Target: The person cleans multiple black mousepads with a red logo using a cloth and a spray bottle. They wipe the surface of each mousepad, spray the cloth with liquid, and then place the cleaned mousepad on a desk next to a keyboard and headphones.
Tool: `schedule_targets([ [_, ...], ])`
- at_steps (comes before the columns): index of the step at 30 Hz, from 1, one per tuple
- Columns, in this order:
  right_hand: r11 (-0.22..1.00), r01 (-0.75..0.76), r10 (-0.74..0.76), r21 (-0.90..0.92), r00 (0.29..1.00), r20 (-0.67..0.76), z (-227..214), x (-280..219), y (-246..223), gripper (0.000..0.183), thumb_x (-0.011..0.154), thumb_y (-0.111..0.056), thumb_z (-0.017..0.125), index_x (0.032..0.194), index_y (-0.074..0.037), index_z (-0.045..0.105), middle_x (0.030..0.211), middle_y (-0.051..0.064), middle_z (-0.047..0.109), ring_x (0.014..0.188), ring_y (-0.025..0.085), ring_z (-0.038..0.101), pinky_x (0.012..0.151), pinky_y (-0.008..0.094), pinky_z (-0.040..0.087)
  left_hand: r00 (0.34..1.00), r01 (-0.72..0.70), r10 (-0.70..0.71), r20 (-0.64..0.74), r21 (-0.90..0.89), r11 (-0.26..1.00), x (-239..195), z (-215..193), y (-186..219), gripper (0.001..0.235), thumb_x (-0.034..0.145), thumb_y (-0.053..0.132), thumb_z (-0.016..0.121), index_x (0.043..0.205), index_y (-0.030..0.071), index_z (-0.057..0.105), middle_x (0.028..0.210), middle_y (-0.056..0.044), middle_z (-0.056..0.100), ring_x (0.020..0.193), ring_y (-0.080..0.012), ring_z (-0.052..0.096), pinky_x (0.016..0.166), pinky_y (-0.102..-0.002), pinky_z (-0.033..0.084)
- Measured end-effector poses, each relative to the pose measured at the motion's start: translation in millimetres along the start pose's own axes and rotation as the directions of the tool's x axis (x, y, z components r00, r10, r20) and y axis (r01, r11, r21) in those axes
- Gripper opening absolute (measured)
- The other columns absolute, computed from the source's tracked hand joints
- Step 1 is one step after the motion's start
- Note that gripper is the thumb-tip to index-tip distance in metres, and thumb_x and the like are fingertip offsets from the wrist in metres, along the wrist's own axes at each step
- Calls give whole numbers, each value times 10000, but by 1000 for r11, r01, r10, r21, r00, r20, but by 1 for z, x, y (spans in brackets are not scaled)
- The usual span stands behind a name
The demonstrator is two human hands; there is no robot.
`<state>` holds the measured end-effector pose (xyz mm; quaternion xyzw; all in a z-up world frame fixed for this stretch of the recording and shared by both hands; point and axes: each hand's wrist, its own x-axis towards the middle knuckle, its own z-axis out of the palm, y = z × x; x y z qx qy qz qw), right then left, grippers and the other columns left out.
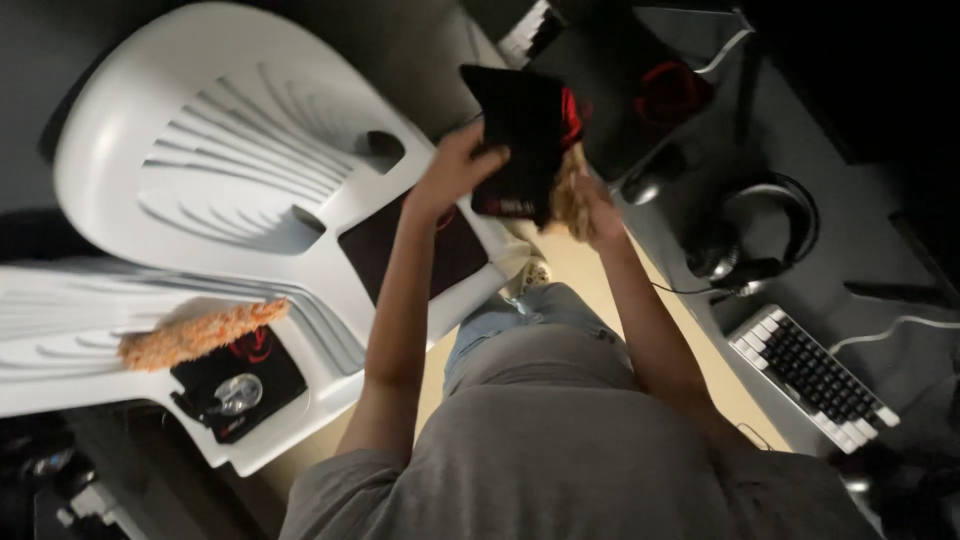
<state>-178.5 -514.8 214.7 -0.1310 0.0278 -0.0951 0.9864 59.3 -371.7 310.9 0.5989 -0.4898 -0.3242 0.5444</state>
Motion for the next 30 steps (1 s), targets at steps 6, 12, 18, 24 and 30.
schedule_targets([
  [6,476,138,-722,-868,626,-296,-45,-18,-57,361,1129,-416,498,1171,-91,649,952,8,668,798,140,609,687,297,488,997,-82,74,34,408,909,110,5,-13,370,1022,261,722,1265,18,586,947,-150,631,866,-295,621,799,-427,503],
  [12,237,135,-886,-962,436,-157,-95,-23,-75,334,1115,-372,566,1127,-53,667,972,13,656,871,115,604,778,298,515,973,-121,214,-81,615,779,159,26,-195,488,987,335,699,1345,62,510,1269,-182,603,1190,-367,594,968,-516,479],
  [18,609,166,-732,-776,493,-470,-80,-46,-1,356,1078,-413,567,1202,-83,623,1012,-3,667,910,117,646,795,302,551,999,-30,6,36,737,676,0,17,-333,453,1072,330,672,1413,74,519,1492,-235,482,1379,-421,451,1105,-519,409],
  [24,953,199,-237,-227,960,-151,-87,-24,91,503,1171,-407,458,1461,-5,543,1138,112,668,956,200,656,797,342,567,823,474,-369,-431,166,865,-209,-18,-239,347,945,233,759,1223,53,656,1100,-168,736,1000,-279,724,854,-354,565],
  [30,715,-164,-229,-680,864,-449,-83,53,190,574,1050,-476,556,1470,-89,497,1409,75,595,1285,201,579,1073,345,505,541,661,-321,-777,158,734,-363,-40,-300,360,939,182,748,1240,10,647,1188,-201,678,1118,-342,646,984,-418,516],
])
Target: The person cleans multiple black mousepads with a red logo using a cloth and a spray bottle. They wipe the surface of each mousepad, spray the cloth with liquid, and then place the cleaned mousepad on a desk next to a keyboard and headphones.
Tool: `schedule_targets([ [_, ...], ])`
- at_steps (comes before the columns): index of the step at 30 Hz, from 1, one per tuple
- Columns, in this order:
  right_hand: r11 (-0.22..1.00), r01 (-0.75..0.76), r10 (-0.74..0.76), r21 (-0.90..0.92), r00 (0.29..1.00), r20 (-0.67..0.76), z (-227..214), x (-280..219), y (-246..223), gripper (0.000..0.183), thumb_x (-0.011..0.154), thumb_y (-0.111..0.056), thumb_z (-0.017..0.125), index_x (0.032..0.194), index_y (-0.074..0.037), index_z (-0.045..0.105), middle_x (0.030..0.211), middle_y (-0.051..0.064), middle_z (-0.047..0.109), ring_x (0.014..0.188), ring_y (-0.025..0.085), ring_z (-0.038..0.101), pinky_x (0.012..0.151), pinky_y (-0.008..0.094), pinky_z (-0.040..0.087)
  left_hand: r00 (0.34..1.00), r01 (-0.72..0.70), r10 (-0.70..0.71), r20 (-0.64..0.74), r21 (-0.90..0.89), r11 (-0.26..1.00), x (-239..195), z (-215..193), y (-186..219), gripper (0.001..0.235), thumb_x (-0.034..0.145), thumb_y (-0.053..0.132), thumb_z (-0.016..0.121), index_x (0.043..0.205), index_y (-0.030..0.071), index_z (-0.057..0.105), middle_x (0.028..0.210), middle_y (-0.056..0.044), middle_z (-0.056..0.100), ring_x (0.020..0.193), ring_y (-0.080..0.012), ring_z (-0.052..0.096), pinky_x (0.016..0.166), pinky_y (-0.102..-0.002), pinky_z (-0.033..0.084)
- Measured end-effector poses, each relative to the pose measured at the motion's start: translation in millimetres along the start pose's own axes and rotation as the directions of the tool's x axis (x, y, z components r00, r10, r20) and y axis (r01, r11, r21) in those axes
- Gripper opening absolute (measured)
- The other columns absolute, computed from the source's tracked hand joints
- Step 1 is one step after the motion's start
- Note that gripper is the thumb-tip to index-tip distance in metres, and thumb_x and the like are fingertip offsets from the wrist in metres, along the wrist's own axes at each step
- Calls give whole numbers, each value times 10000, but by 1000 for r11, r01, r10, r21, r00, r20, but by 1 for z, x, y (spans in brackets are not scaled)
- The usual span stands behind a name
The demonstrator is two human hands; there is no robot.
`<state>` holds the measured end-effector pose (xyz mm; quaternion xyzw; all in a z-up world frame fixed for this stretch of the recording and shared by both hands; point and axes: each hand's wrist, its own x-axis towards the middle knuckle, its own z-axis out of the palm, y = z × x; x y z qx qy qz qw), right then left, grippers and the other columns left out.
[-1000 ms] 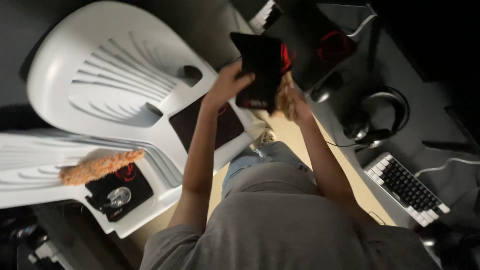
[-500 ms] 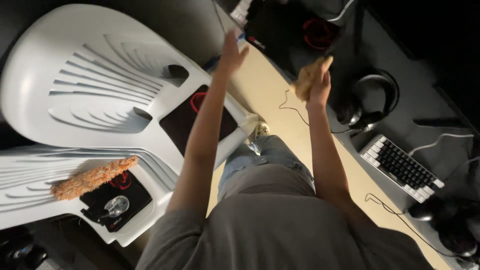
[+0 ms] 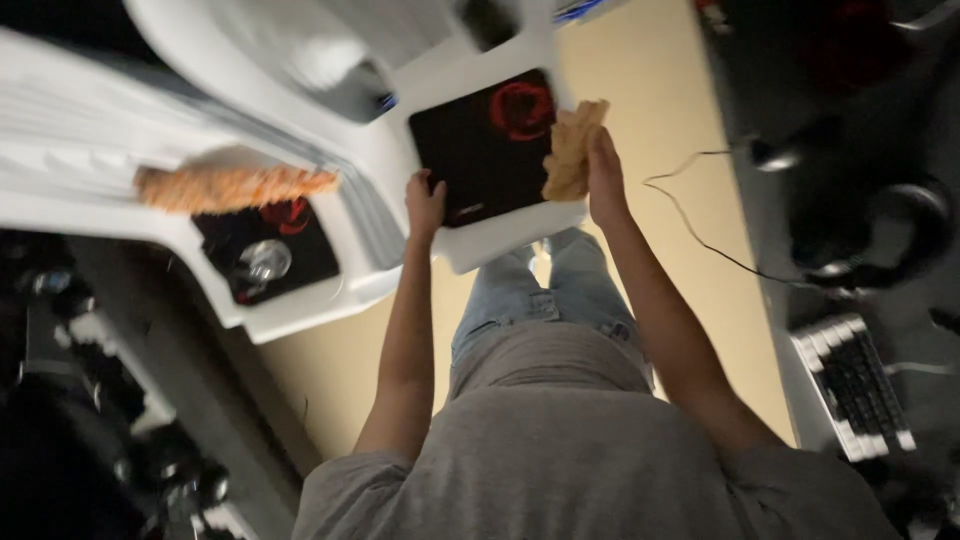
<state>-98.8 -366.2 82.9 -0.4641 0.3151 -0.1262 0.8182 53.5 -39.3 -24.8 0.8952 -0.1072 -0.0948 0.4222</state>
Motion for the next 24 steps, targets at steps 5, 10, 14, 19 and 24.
schedule_targets([
  [5,403,279,105,-872,932,347,91,-6,70,757,868,-472,719,1474,-77,496,1504,169,512,1372,330,510,1136,451,416,992,93,-100,-74,-87,992,-36,1,-32,475,939,240,688,1306,-41,581,1218,-219,619,1114,-353,629,988,-427,500],
  [10,-67,664,46,-745,748,662,142,-38,120,485,1059,-435,589,1470,-186,524,1622,146,443,1469,388,394,1171,621,224,993,109,-119,-13,-314,943,-45,-1,-19,490,1120,355,458,1404,-26,580,1417,-232,604,1344,-351,555,1167,-396,400],
  [14,-186,598,-25,-779,790,613,152,-16,154,704,961,-423,614,1592,-158,448,1613,143,415,1504,396,293,1188,661,160,958,285,-258,125,-518,806,-52,-27,19,637,1123,449,354,1511,-44,467,1559,-215,510,1469,-291,454,1224,-346,318],
  [19,-83,629,-73,-773,770,634,192,71,131,733,960,-417,641,1563,-26,492,1683,208,340,1575,400,242,1235,622,221,954,298,-254,157,-561,772,-62,-35,26,687,1130,461,328,1580,-58,342,1598,-204,455,1519,-281,397,1257,-340,266],
  [24,-528,525,-389,-668,549,739,217,111,122,550,1056,-406,626,1535,-145,562,1698,76,305,1607,322,189,1240,631,117,960,243,-141,240,-475,846,-64,-43,38,663,1135,394,311,1621,-50,225,1672,-206,320,1567,-277,293,1273,-342,202],
])
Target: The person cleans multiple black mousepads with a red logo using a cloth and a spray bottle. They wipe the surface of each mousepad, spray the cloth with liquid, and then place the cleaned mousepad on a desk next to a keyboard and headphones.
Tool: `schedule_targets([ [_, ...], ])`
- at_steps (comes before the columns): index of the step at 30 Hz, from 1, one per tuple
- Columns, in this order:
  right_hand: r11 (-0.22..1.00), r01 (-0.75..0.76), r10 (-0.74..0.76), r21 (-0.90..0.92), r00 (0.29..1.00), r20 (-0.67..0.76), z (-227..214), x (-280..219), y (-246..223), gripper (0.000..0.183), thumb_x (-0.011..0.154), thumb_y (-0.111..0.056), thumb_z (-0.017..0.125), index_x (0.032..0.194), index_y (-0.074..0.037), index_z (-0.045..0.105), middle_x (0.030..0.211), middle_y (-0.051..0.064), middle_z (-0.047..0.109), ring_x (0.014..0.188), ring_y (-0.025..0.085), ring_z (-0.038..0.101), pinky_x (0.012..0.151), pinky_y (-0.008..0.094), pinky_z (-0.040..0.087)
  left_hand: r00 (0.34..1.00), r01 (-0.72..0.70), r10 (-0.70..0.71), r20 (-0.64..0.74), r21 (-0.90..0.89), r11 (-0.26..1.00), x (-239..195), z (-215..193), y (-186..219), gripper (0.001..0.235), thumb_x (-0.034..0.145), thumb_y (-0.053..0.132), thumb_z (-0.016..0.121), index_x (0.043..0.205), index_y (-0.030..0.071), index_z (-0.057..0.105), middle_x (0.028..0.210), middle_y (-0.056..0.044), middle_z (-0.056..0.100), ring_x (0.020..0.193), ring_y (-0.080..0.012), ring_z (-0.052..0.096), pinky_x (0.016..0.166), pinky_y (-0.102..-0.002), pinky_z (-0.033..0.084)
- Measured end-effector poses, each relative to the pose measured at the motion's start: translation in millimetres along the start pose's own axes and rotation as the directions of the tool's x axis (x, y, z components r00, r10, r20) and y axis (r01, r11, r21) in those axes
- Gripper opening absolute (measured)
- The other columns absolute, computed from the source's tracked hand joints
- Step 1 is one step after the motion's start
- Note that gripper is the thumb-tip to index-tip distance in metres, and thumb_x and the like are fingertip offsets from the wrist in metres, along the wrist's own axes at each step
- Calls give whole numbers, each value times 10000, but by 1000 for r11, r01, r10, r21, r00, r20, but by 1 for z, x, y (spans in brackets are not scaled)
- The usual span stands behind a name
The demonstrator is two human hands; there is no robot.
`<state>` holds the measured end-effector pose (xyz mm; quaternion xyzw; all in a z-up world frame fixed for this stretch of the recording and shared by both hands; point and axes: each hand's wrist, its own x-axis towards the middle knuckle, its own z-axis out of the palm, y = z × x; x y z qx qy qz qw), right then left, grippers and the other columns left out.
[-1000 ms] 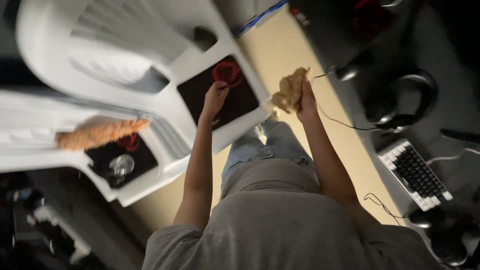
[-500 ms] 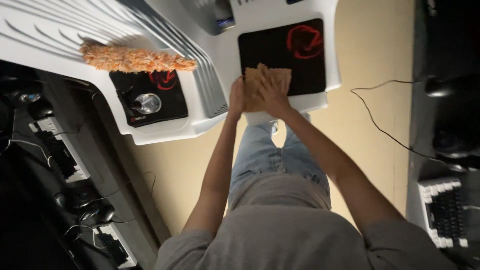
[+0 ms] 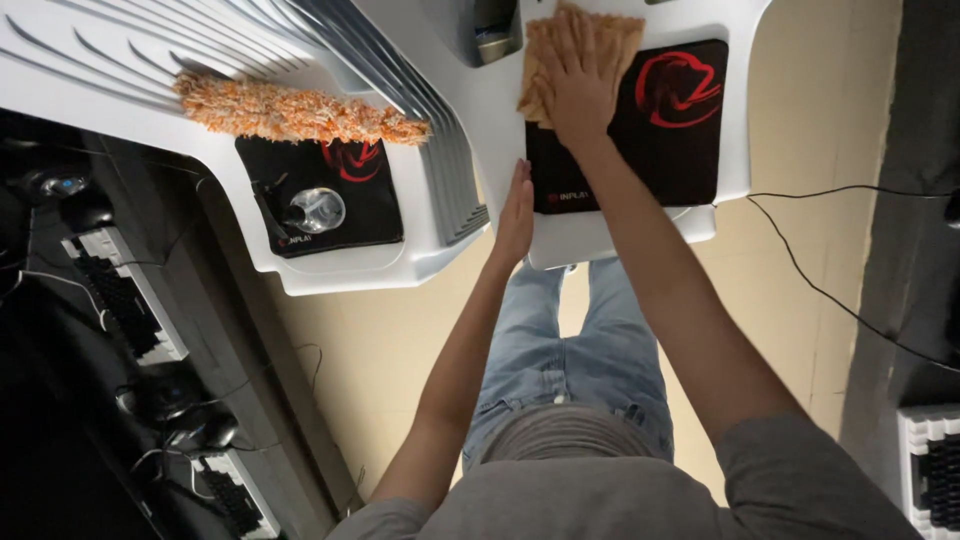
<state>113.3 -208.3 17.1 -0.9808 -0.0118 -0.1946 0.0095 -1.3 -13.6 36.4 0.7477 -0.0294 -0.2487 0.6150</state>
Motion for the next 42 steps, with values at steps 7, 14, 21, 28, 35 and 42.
schedule_targets([
  [7,911,-252,114,327,915,388,-80,-101,-24,744,977,-522,690,1502,-14,548,1647,169,359,1532,431,269,1243,653,168,999,-33,29,-27,-171,985,-6,23,21,686,1143,381,287,1649,-41,94,1736,-214,155,1614,-283,154,1304,-365,128],
  [14,993,27,-74,111,895,440,-77,-85,70,603,936,-465,647,1460,-184,542,1650,103,358,1566,377,226,1206,708,65,976,-217,171,134,623,751,-12,44,17,942,938,317,682,1591,-107,150,1689,-328,98,1579,-489,108,1306,-486,140],
  [21,923,-317,186,217,863,470,-60,-14,92,714,1125,-417,494,1732,-89,311,1780,186,177,1627,413,83,1231,751,-15,961,-258,233,148,778,572,-18,52,12,1041,868,399,760,1571,-137,210,1668,-337,96,1558,-506,116,1227,-622,202],
  [28,937,-313,210,156,862,462,-104,-122,54,956,952,-577,653,1687,-49,346,1753,203,176,1605,410,98,1230,730,47,957,-247,267,115,803,543,-15,60,2,1023,868,428,749,1575,-101,233,1686,-310,103,1566,-484,141,1239,-602,222],
  [35,960,-278,214,22,783,584,-96,-133,101,802,983,-626,537,1652,-238,325,1761,99,142,1624,319,77,1251,653,44,970,-211,211,117,833,511,-14,58,15,1000,900,435,722,1574,-117,232,1676,-326,94,1555,-495,136,1230,-610,195],
  [42,955,-295,231,31,806,545,-81,-40,129,839,1033,-584,517,1729,-223,218,1804,81,37,1655,296,35,1287,599,-35,957,-226,269,105,851,474,-16,59,12,993,912,452,709,1577,-110,230,1675,-327,115,1557,-496,157,1232,-606,215],
])
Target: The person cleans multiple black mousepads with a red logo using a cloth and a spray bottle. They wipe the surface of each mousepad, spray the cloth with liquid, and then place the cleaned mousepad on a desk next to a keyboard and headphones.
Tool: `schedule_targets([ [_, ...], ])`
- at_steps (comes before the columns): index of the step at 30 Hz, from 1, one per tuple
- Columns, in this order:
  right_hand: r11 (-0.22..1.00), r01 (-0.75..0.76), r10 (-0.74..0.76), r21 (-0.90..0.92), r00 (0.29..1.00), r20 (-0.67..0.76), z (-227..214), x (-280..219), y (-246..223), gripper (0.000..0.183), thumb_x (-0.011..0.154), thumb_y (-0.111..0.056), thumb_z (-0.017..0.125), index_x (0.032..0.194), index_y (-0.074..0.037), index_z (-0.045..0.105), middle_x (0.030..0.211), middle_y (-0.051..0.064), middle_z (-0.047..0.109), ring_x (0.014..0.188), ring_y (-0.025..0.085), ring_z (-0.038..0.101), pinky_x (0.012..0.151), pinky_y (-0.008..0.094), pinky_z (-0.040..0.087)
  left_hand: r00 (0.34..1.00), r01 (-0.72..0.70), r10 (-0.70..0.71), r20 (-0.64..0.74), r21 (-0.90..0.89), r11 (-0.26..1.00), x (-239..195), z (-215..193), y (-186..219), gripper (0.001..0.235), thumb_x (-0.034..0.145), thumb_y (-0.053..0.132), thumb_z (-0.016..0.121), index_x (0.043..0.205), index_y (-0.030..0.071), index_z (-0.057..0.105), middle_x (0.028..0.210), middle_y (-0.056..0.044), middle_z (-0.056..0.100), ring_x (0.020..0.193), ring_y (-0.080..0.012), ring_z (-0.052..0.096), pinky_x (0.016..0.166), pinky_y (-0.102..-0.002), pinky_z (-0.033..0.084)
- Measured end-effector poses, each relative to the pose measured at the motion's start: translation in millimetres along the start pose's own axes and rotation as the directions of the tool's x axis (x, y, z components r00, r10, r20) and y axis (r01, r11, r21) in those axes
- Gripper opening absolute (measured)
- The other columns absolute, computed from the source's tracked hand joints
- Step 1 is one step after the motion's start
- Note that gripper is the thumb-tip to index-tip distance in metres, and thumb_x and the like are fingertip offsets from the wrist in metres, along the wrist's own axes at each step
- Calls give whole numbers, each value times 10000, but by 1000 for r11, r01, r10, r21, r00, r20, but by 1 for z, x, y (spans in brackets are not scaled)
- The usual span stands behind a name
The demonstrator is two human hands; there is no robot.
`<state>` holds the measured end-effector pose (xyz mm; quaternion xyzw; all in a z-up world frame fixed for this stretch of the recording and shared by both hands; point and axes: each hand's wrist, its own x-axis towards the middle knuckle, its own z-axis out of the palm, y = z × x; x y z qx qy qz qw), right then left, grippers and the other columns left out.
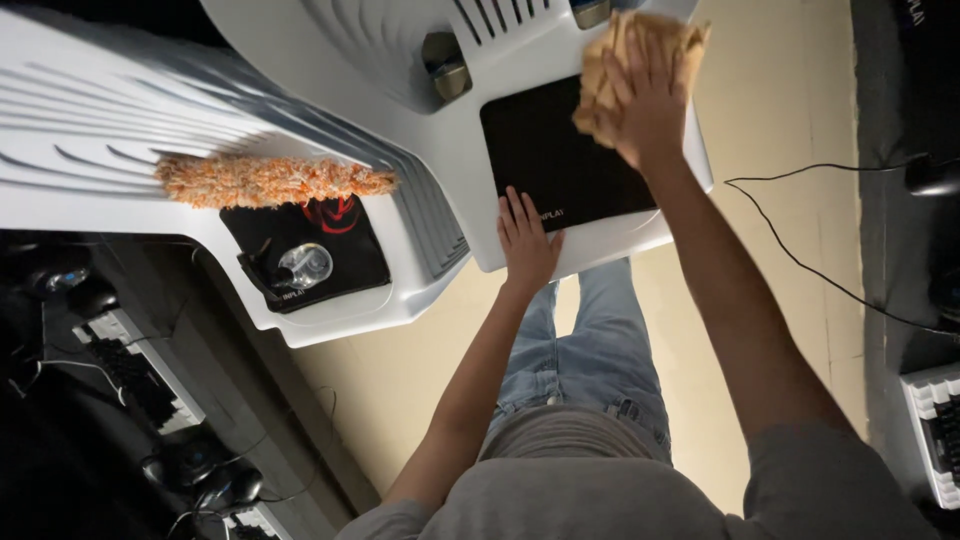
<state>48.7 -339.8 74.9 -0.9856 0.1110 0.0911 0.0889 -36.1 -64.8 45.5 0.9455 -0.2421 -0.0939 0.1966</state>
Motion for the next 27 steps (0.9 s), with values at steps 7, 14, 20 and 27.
schedule_targets([
  [7,991,1,5,137,999,-41,-17,-14,-15,799,1080,-522,468,1749,-205,167,1799,99,43,1655,284,29,1313,586,-23,999,42,-44,-28,-74,996,-2,-2,-1,928,955,383,706,1601,-74,221,1687,-330,131,1581,-457,161,1260,-565,193],
  [14,981,-127,147,144,979,-141,61,-108,-43,734,1097,-445,475,1696,-67,281,1747,213,148,1598,412,124,1265,630,51,983,-2,-90,-162,-495,869,-5,-12,-15,1041,815,183,815,1610,-42,181,1670,-234,239,1532,-433,253,1251,-521,226],
  [20,981,6,33,195,981,-193,69,-119,-127,554,991,-331,603,1461,-41,572,1578,198,459,1433,429,407,1197,627,221,981,27,-152,-122,-686,727,-2,-10,-30,1007,757,-2,715,1615,-13,189,1636,-233,343,1471,-428,353,1221,-462,317],
  [27,896,360,-338,259,933,-128,40,-146,-124,595,950,-428,665,1427,-73,643,1434,118,612,1387,299,519,1220,486,294,961,178,-275,-32,-689,703,11,-2,-38,646,982,37,611,1565,-27,338,1552,-249,476,1430,-389,440,1199,-439,350],
])
